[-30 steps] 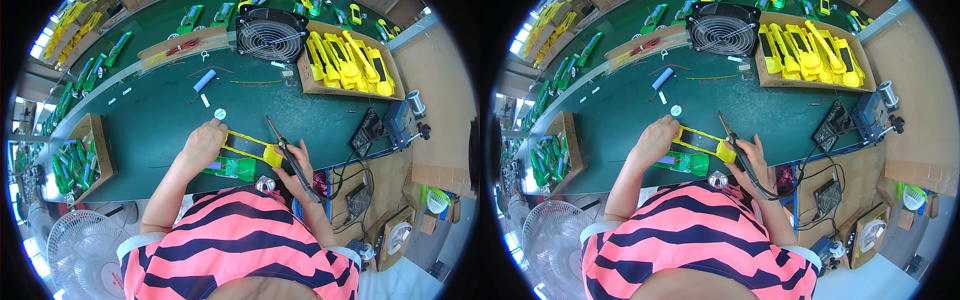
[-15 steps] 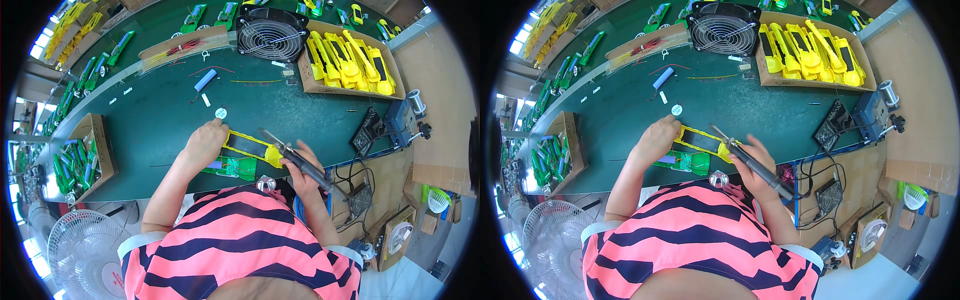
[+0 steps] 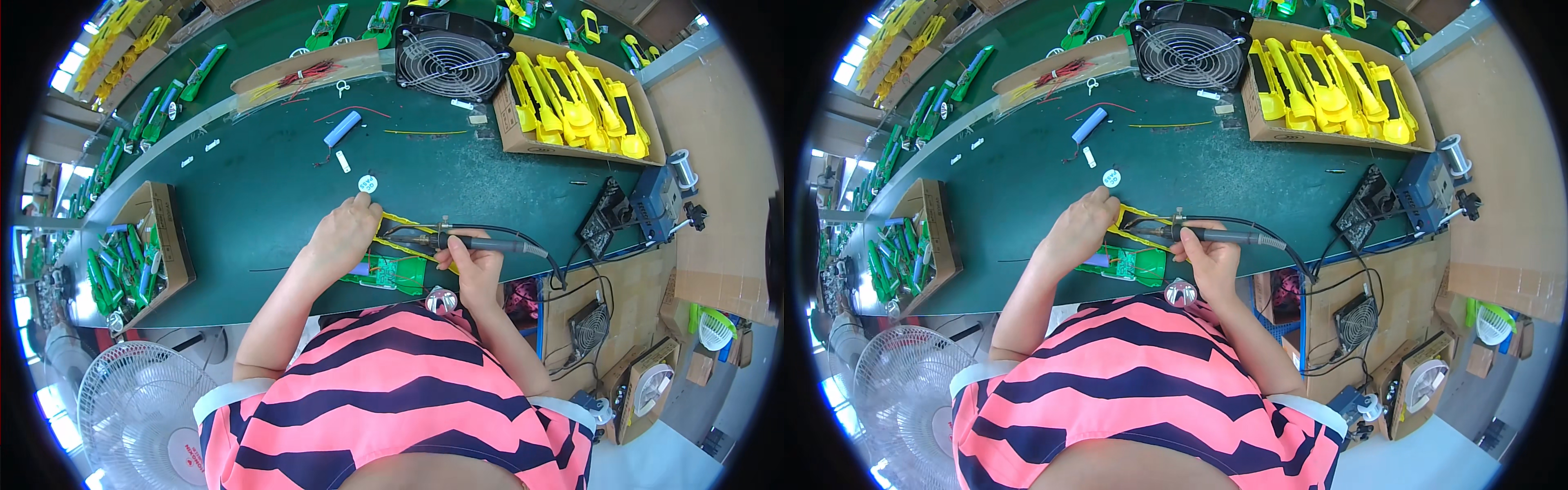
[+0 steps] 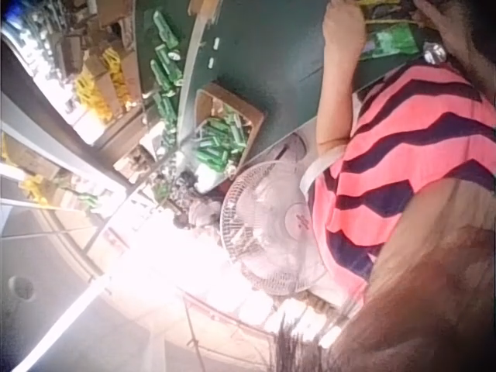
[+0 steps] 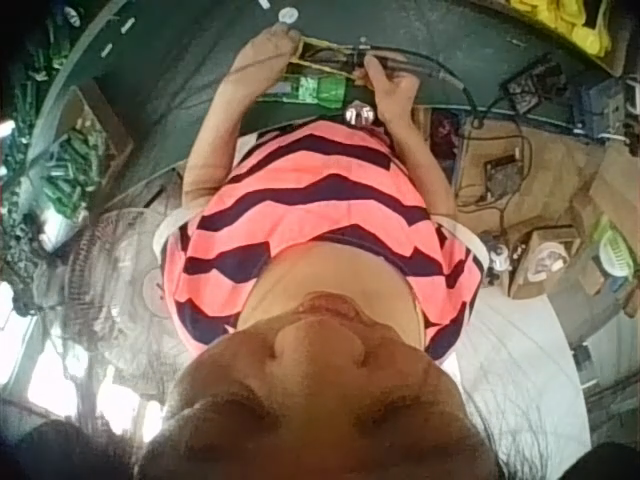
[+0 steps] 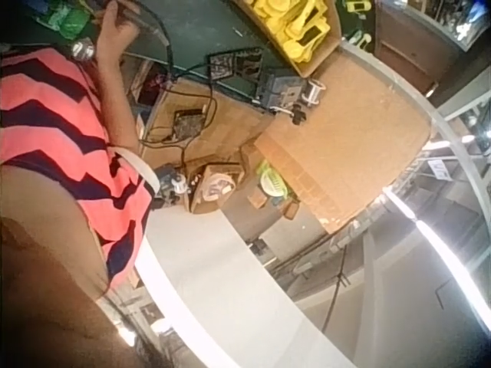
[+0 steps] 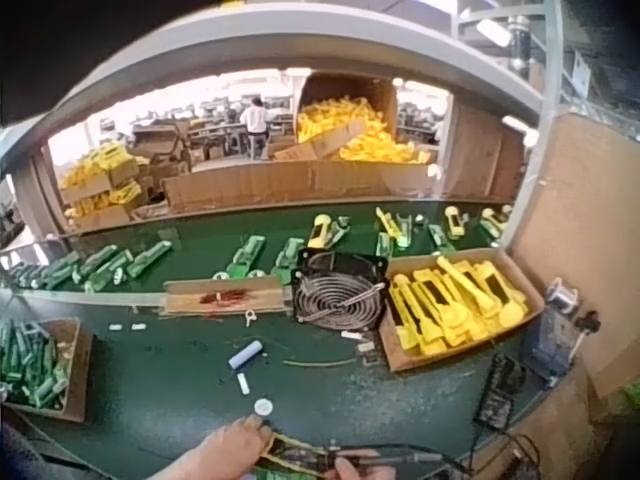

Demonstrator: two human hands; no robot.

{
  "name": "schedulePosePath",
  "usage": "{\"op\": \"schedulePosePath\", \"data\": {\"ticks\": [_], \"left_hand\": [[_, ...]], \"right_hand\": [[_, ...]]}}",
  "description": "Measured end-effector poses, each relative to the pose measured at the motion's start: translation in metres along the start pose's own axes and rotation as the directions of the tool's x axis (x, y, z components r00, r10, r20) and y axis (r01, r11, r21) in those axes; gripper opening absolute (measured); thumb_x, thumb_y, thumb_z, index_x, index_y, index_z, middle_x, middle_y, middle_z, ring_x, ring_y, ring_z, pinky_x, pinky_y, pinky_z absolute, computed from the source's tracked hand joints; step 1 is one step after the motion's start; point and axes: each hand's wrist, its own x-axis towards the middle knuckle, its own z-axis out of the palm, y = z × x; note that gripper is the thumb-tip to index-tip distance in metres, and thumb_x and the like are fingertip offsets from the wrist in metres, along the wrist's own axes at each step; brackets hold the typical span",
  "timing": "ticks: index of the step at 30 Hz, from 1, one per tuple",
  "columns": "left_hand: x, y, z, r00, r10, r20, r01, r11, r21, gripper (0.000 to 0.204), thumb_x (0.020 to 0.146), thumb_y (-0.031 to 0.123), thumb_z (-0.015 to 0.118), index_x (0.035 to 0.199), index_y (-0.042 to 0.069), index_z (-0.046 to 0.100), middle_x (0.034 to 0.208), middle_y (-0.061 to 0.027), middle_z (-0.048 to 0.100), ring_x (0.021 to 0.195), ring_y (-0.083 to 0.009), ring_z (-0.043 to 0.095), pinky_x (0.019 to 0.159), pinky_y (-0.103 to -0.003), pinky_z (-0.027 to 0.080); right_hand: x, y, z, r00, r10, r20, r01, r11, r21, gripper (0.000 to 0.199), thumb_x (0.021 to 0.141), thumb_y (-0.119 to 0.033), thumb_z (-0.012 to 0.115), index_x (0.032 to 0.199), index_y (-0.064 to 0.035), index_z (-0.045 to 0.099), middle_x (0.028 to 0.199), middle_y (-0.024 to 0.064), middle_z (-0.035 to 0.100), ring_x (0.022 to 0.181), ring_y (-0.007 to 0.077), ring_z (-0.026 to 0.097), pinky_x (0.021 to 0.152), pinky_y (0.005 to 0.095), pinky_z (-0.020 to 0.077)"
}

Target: Soldering electrical wires and components into flashlight housings on an assembly line.

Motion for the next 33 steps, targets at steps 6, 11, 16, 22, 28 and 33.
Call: {"op": "schedulePosePath", "data": {"ticks": [6,11,16,22,28,33], "left_hand": [[-0.002,-0.003,0.002,0.999,0.034,-0.022,-0.032,0.997,0.066,0.01,0.068,-0.003,0.05,0.078,-0.002,0.051,0.082,-0.0148,0.052,0.077,-0.0256,0.057,0.063,-0.033,0.051],[-0.004,-0.003,0.002,1.0,0.021,-0.014,-0.019,0.997,0.075,0.01,0.068,-0.003,0.051,0.078,-0.002,0.052,0.083,-0.0151,0.052,0.078,-0.0254,0.057,0.063,-0.033,0.052],[-0.003,0.0,-0.001,1.0,0.017,-0.016,-0.015,0.997,0.074,0.01,0.068,-0.003,0.052,0.077,-0.002,0.052,0.083,-0.0149,0.052,0.08,-0.0256,0.057,0.063,-0.033,0.052],[0.006,0.003,0.004,1.0,0.025,-0.011,-0.024,0.999,0.045,0.009,0.067,-0.003,0.053,0.076,-0.003,0.052,0.083,-0.0153,0.053,0.08,-0.0266,0.057,0.064,-0.034,0.052],[0.022,0.018,0.003,0.999,0.032,-0.002,-0.032,0.999,-0.007,0.016,0.062,-0.006,0.053,0.077,-0.001,0.052,0.084,-0.0163,0.052,0.082,-0.0302,0.055,0.069,-0.038,0.048],[0.015,0.014,0.004,0.999,-0.015,-0.039,0.013,0.999,-0.041,0.011,0.066,-0.008,0.049,0.073,0.0,0.05,0.079,-0.0155,0.049,0.079,-0.0329,0.053,0.067,-0.041,0.044]], "right_hand": [[0.0,0.001,0.006,1.0,0.018,0.001,-0.018,0.999,-0.046,0.012,0.083,-0.002,0.055,0.093,0.0045,0.054,0.072,0.0098,0.06,0.06,0.0118,0.06,0.05,0.0204,0.048],[-0.001,0.0,0.01,0.999,0.043,-0.021,-0.044,0.997,-0.06,0.012,0.083,-0.002,0.056,0.093,0.0041,0.054,0.072,0.0099,0.06,0.06,0.0112,0.059,0.05,0.0197,0.0471],[0.0,-0.002,0.006,0.999,0.039,0.004,-0.038,0.996,-0.076,0.012,0.083,-0.004,0.056,0.092,0.0041,0.053,0.071,0.0111,0.06,0.059,0.0119,0.059,0.05,0.0205,0.0476],[-0.015,-0.023,-0.019,0.974,-0.196,-0.115,0.181,0.975,-0.129,0.015,0.082,-0.001,0.054,0.096,0.0045,0.052,0.077,0.0142,0.061,0.061,0.0151,0.061,0.055,0.0245,0.0507],[-0.031,-0.054,-0.086,0.816,-0.491,-0.306,0.405,0.862,-0.305,0.021,0.082,-0.001,0.054,0.102,0.0036,0.049,0.08,0.015,0.061,0.063,0.0171,0.061,0.058,0.0256,0.0511],[-0.035,-0.062,-0.149,0.552,-0.633,-0.544,0.298,0.758,-0.58,0.021,0.083,-0.008,0.053,0.099,0.0045,0.05,0.069,0.0123,0.061,0.06,0.0155,0.059,0.058,0.0248,0.0484]]}}
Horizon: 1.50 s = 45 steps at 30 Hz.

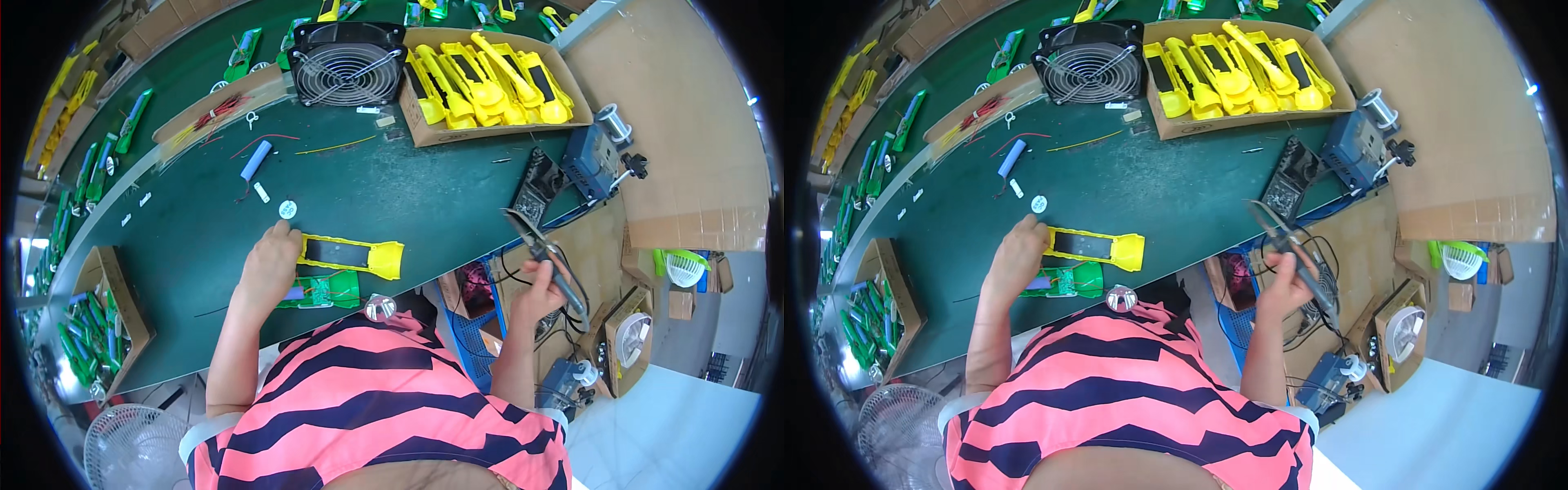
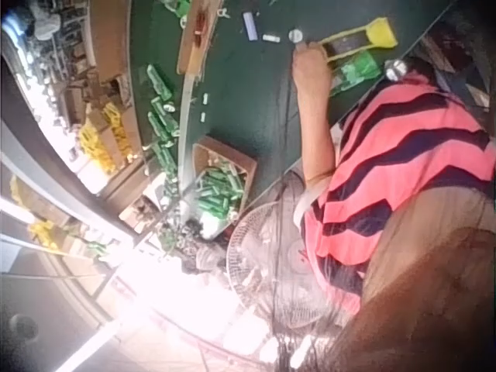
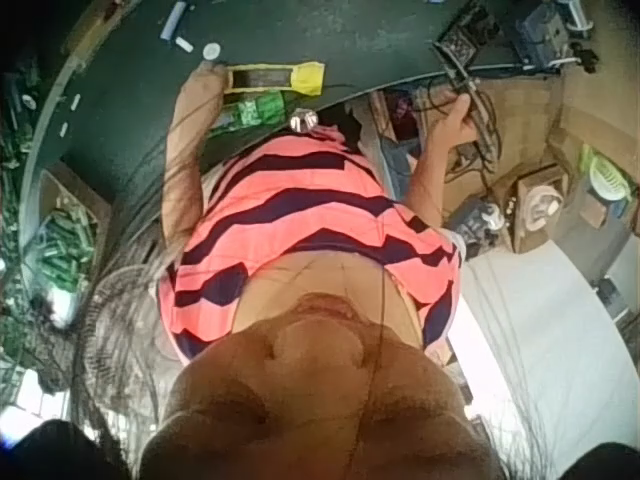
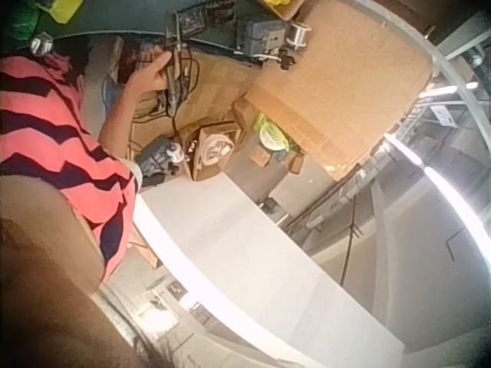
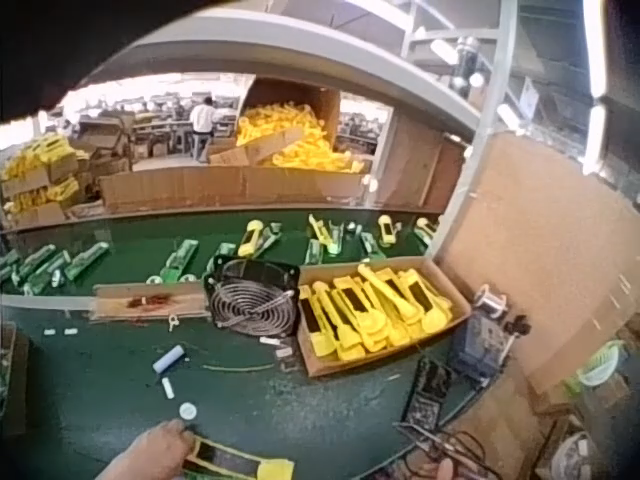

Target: Soldering electrical wires and components into flashlight housings on an assembly line.

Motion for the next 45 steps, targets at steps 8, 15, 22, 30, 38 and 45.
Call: {"op": "schedulePosePath", "data": {"ticks": [8,15,22,30,38,45], "left_hand": [[-0.007,-0.005,0.0,0.998,-0.057,-0.005,0.056,0.998,-0.013,0.006,0.07,-0.004,0.051,0.073,0.001,0.051,0.076,-0.014,0.05,0.075,-0.0316,0.054,0.065,-0.04,0.043],[-0.011,-0.007,-0.001,0.998,-0.04,-0.048,0.037,0.997,-0.064,0.006,0.073,0.002,0.05,0.071,0.002,0.055,0.074,-0.0139,0.051,0.074,-0.0317,0.054,0.064,-0.04,0.043],[-0.012,-0.007,0.0,0.996,-0.078,-0.041,0.075,0.994,-0.084,0.008,0.073,0.002,0.05,0.07,0.001,0.057,0.074,-0.0134,0.05,0.073,-0.0305,0.054,0.064,-0.038,0.044],[-0.011,-0.008,-0.006,0.999,-0.026,-0.033,0.027,0.999,0.022,0.006,0.063,0.0,0.059,0.068,0.003,0.06,0.077,-0.0122,0.053,0.075,-0.0267,0.055,0.065,-0.036,0.044],[-0.021,0.019,-0.031,0.878,0.199,-0.436,-0.279,0.952,-0.125,0.016,0.064,0.007,0.064,0.08,0.008,0.063,0.082,-0.0069,0.053,0.078,-0.0243,0.05,0.067,-0.036,0.039],[-0.034,0.025,0.023,0.896,0.23,-0.379,-0.266,0.963,-0.046,0.019,0.063,0.007,0.065,0.082,0.006,0.064,0.083,-0.0055,0.056,0.077,-0.022,0.053,0.069,-0.034,0.04]], "right_hand": [[0.005,0.053,-0.009,0.978,0.135,-0.161,-0.116,0.986,0.121,0.022,0.084,-0.01,0.055,0.1,0.004,0.051,0.078,0.0142,0.062,0.063,0.0142,0.057,0.057,0.0237,0.0459],[-0.008,0.014,0.0,0.983,-0.176,0.048,0.181,0.975,-0.128,0.019,0.085,-0.007,0.052,0.098,0.0059,0.05,0.081,0.0151,0.062,0.059,0.0154,0.055,0.059,0.0256,0.0455],[-0.054,-0.013,0.048,0.709,-0.239,0.664,0.336,0.942,-0.019,0.028,0.078,-0.002,0.058,0.105,0.0017,0.051,0.088,0.011,0.064,0.089,0.0224,0.061,0.086,0.0378,0.0447],[-0.068,-0.028,0.083,0.468,-0.162,0.869,0.358,0.934,-0.018,0.047,0.064,-0.019,0.072,0.108,-0.0084,0.059,0.112,0.0089,0.052,0.108,0.025,0.049,0.102,0.0466,0.0273],[-0.068,-0.026,0.084,0.475,-0.166,0.864,0.361,0.932,-0.019,0.046,0.064,-0.016,0.071,0.108,-0.0095,0.059,0.11,0.0075,0.051,0.105,0.025,0.051,0.102,0.0464,0.0276],[-0.063,-0.031,0.087,0.44,-0.15,0.885,0.356,0.934,-0.018,0.045,0.064,-0.012,0.07,0.108,-0.0095,0.059,0.106,0.0082,0.052,0.102,0.0264,0.051,0.1,0.0464,0.0292]]}}
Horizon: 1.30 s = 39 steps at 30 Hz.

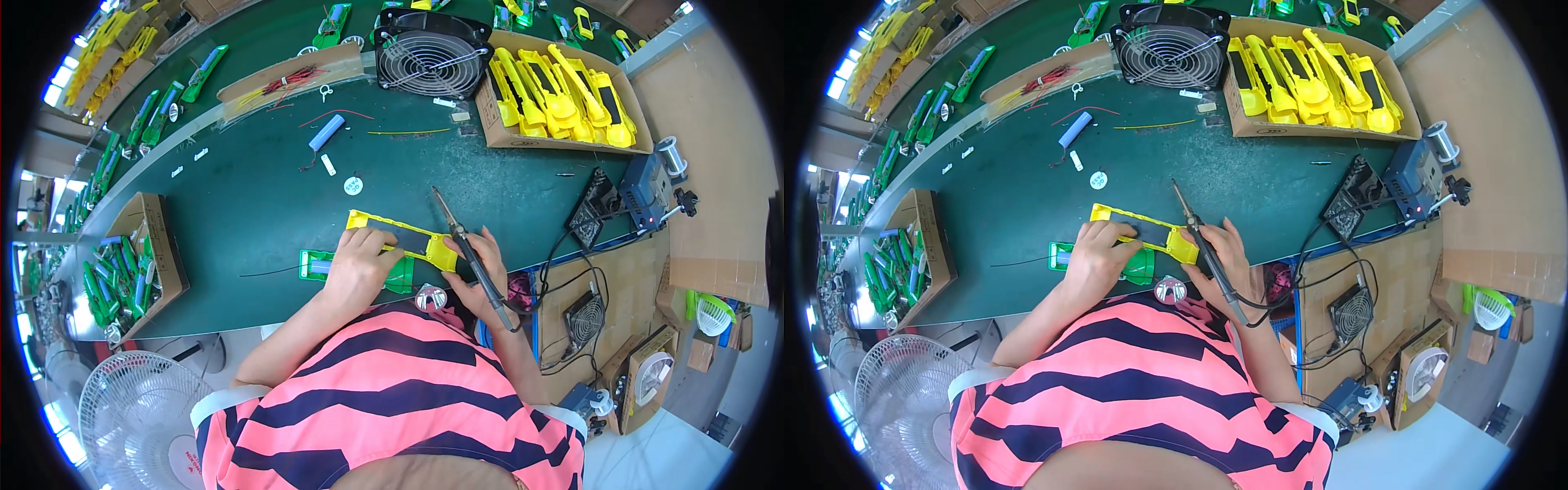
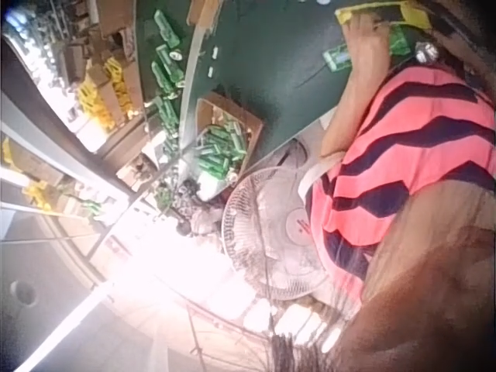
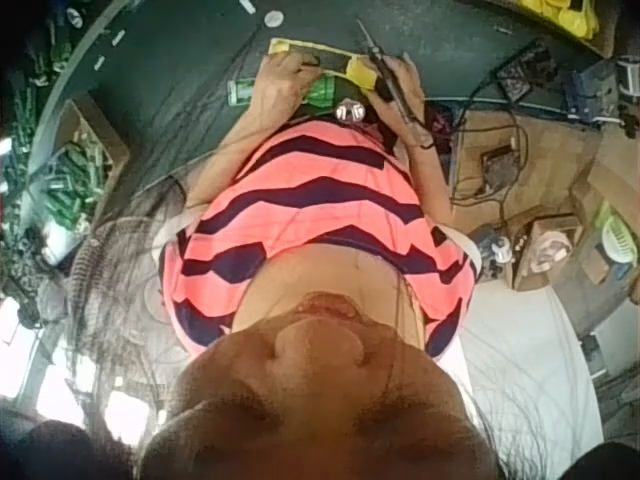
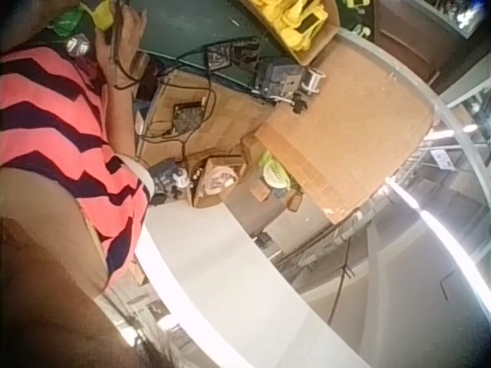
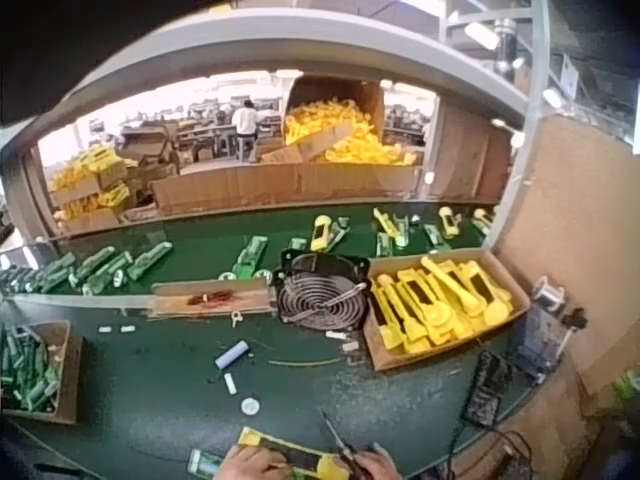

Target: Soldering electrical wires and components into flashlight housings on an assembly line.

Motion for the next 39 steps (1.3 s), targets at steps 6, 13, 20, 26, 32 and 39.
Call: {"op": "schedulePosePath", "data": {"ticks": [6,13,20,26,32,39], "left_hand": [[0.002,0.012,0.01,0.992,-0.072,-0.108,0.053,0.984,-0.168,0.014,0.063,0.001,0.064,0.076,0.006,0.061,0.072,-0.0057,0.056,0.067,-0.0231,0.054,0.064,-0.033,0.04],[0.006,-0.001,0.013,0.958,-0.267,0.104,0.263,0.964,0.045,0.006,0.067,0.0,0.054,0.071,0.003,0.056,0.071,-0.0115,0.052,0.072,-0.0279,0.054,0.066,-0.036,0.041],[0.013,-0.009,0.01,0.933,-0.269,0.239,0.249,0.962,0.113,0.005,0.069,0.003,0.055,0.072,0.003,0.06,0.071,-0.0112,0.054,0.07,-0.0268,0.057,0.062,-0.035,0.046],[0.015,-0.007,0.011,0.933,-0.27,0.238,0.242,0.96,0.144,0.006,0.069,0.004,0.055,0.071,0.004,0.061,0.07,-0.01,0.054,0.068,-0.0256,0.058,0.06,-0.034,0.047],[0.018,-0.007,0.01,0.934,-0.256,0.249,0.217,0.961,0.174,0.005,0.069,0.004,0.055,0.07,0.004,0.061,0.07,-0.0097,0.054,0.068,-0.0249,0.058,0.06,-0.034,0.046],[0.018,-0.01,0.011,0.945,-0.245,0.215,0.219,0.966,0.136,0.005,0.069,0.005,0.055,0.067,0.004,0.06,0.067,-0.0101,0.053,0.063,-0.0259,0.058,0.057,-0.035,0.046]], "right_hand": [[0.012,0.006,0.005,0.999,0.02,0.034,-0.022,0.998,0.061,0.048,0.064,-0.007,0.071,0.11,-0.0111,0.057,0.112,0.01,0.052,0.107,0.0305,0.049,0.095,0.0385,0.0369],[0.026,0.0,0.002,0.985,-0.157,0.074,0.15,0.984,0.094,0.042,0.067,-0.011,0.07,0.107,-0.0082,0.056,0.096,0.0076,0.062,0.094,0.0266,0.058,0.094,0.0415,0.0385],[0.013,0.007,-0.021,0.999,-0.036,-0.032,0.046,0.91,0.413,0.016,0.078,0.003,0.056,0.093,0.0062,0.053,0.082,0.0159,0.062,0.071,0.0171,0.063,0.061,0.0263,0.052],[0.016,0.014,-0.004,0.952,0.305,0.036,-0.248,0.693,0.677,0.017,0.078,-0.004,0.061,0.091,0.0049,0.055,0.079,0.0091,0.061,0.066,0.0124,0.062,0.059,0.0226,0.0497],[0.02,0.014,0.003,0.956,0.284,0.071,-0.261,0.72,0.643,0.016,0.078,-0.003,0.06,0.091,0.0045,0.055,0.08,0.0098,0.061,0.065,0.0128,0.061,0.059,0.0231,0.0499],[0.018,0.016,0.007,0.955,0.292,0.058,-0.261,0.726,0.636,0.014,0.08,-0.004,0.058,0.091,0.0041,0.054,0.082,0.011,0.061,0.065,0.0138,0.062,0.059,0.0239,0.0503]]}}
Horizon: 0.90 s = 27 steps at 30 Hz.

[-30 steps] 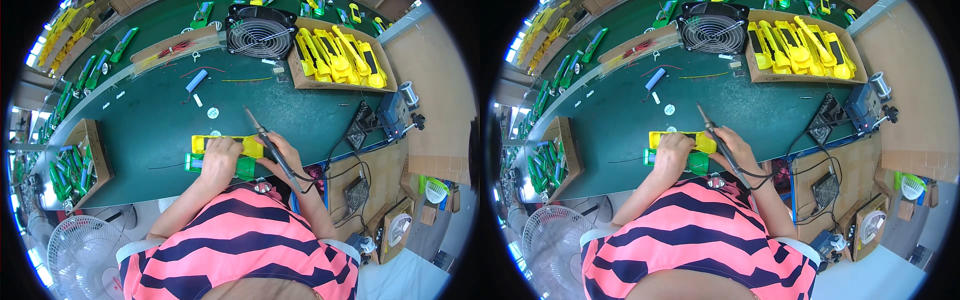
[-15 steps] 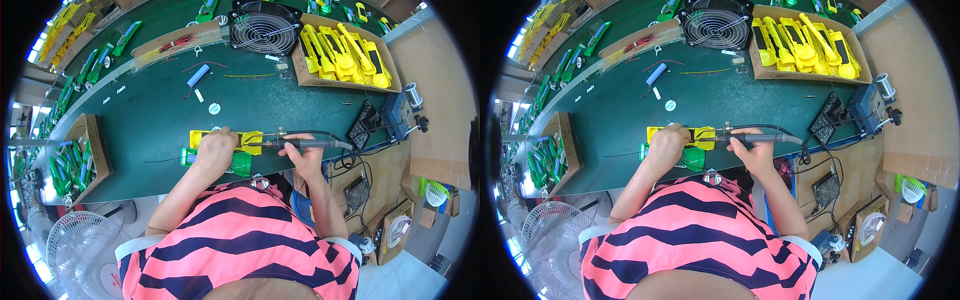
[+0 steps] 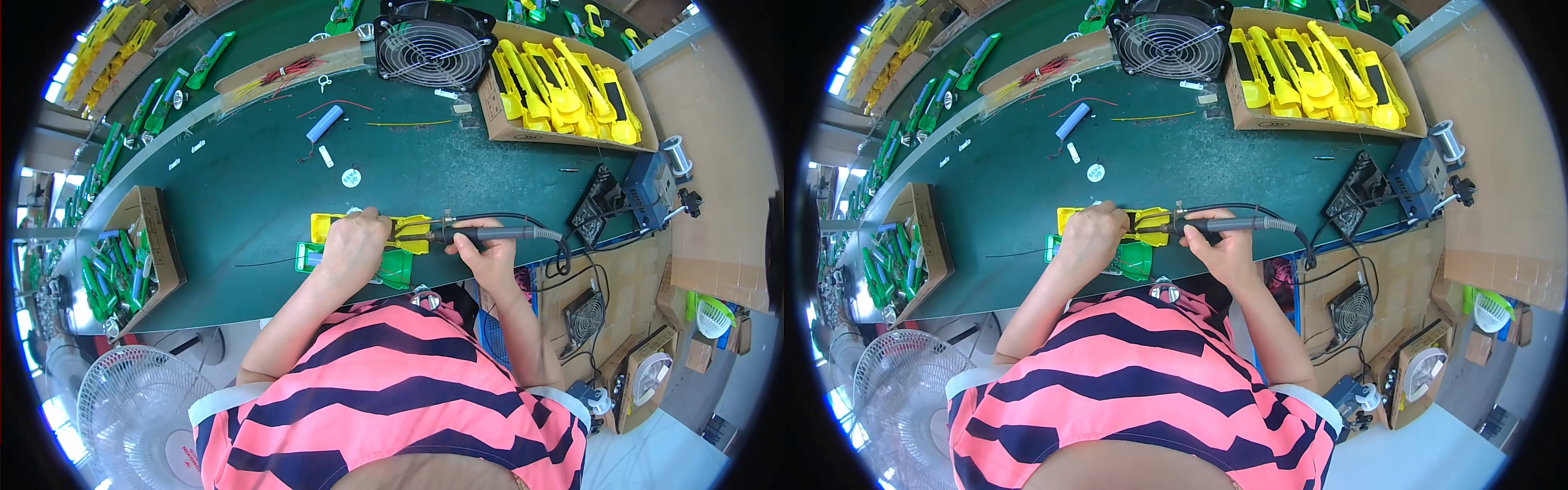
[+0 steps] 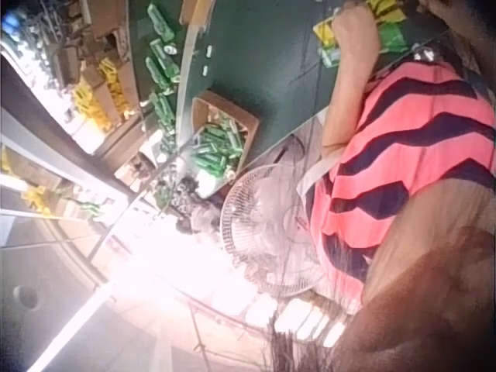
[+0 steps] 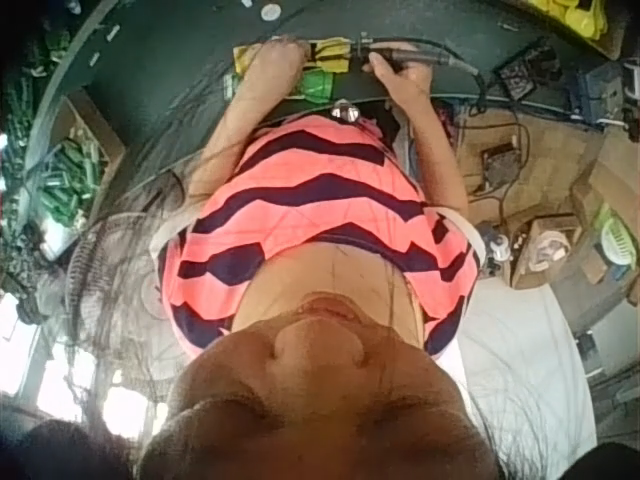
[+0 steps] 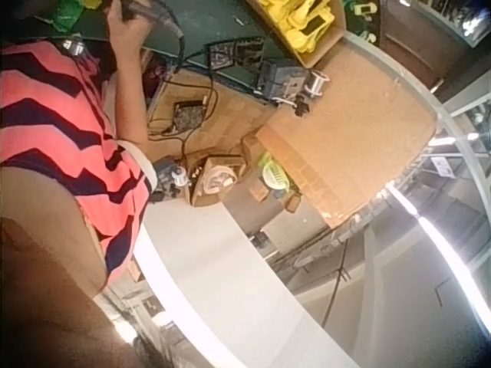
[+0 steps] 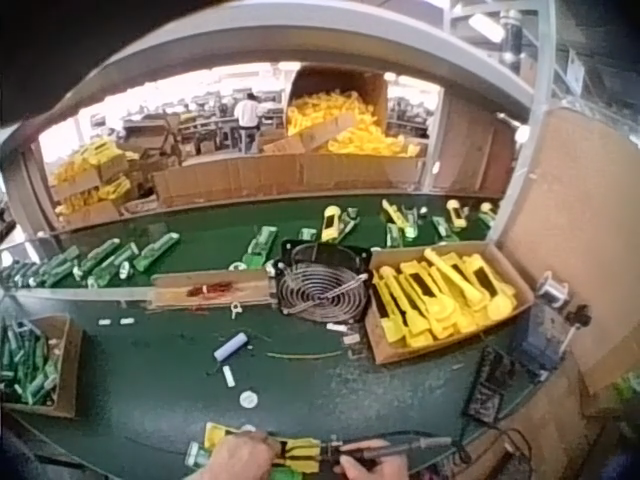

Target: Soldering electrical wires and components into flashlight housings on an assembly line.

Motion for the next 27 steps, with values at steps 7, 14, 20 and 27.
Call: {"op": "schedulePosePath", "data": {"ticks": [7,14,20,27], "left_hand": [[0.003,0.001,-0.002,1.0,-0.026,0.017,0.026,1.0,0.005,0.008,0.069,0.007,0.055,0.064,0.005,0.06,0.065,-0.0103,0.054,0.062,-0.0263,0.058,0.057,-0.036,0.046],[0.001,0.006,-0.001,0.998,-0.041,0.039,0.04,0.999,0.032,0.008,0.069,0.008,0.056,0.064,0.005,0.061,0.066,-0.0107,0.055,0.061,-0.027,0.059,0.056,-0.036,0.046],[-0.004,0.007,-0.001,0.999,-0.03,0.031,0.029,0.999,0.02,0.005,0.069,0.008,0.059,0.067,0.005,0.062,0.067,-0.0111,0.055,0.061,-0.0276,0.059,0.056,-0.036,0.047],[-0.006,0.005,-0.003,0.998,-0.036,0.046,0.036,0.999,-0.004,0.003,0.068,0.006,0.059,0.068,0.003,0.061,0.068,-0.0116,0.055,0.064,-0.0282,0.059,0.058,-0.037,0.047]], "right_hand": [[-0.014,-0.021,0.002,0.985,-0.161,-0.065,0.157,0.986,-0.056,0.014,0.079,-0.001,0.057,0.092,0.0033,0.056,0.078,0.0113,0.061,0.064,0.0136,0.061,0.06,0.0238,0.0489],[-0.045,-0.02,0.033,0.988,-0.154,0.002,0.152,0.969,-0.196,0.044,0.074,-0.005,0.064,0.112,0.0002,0.042,0.097,0.0092,0.063,0.103,0.0222,0.055,0.093,0.0382,0.039],[-0.04,-0.017,0.05,0.966,-0.115,0.232,0.215,0.857,-0.469,0.079,0.062,-0.018,0.074,0.125,-0.0013,0.029,0.11,0.0169,0.051,0.111,0.0337,0.045,0.106,0.0467,0.0187],[-0.04,-0.015,0.05,0.97,-0.127,0.208,0.214,0.848,-0.485,0.075,0.062,-0.013,0.073,0.123,-0.0039,0.031,0.11,0.0205,0.048,0.105,0.0374,0.047,0.105,0.0465,0.021]]}}
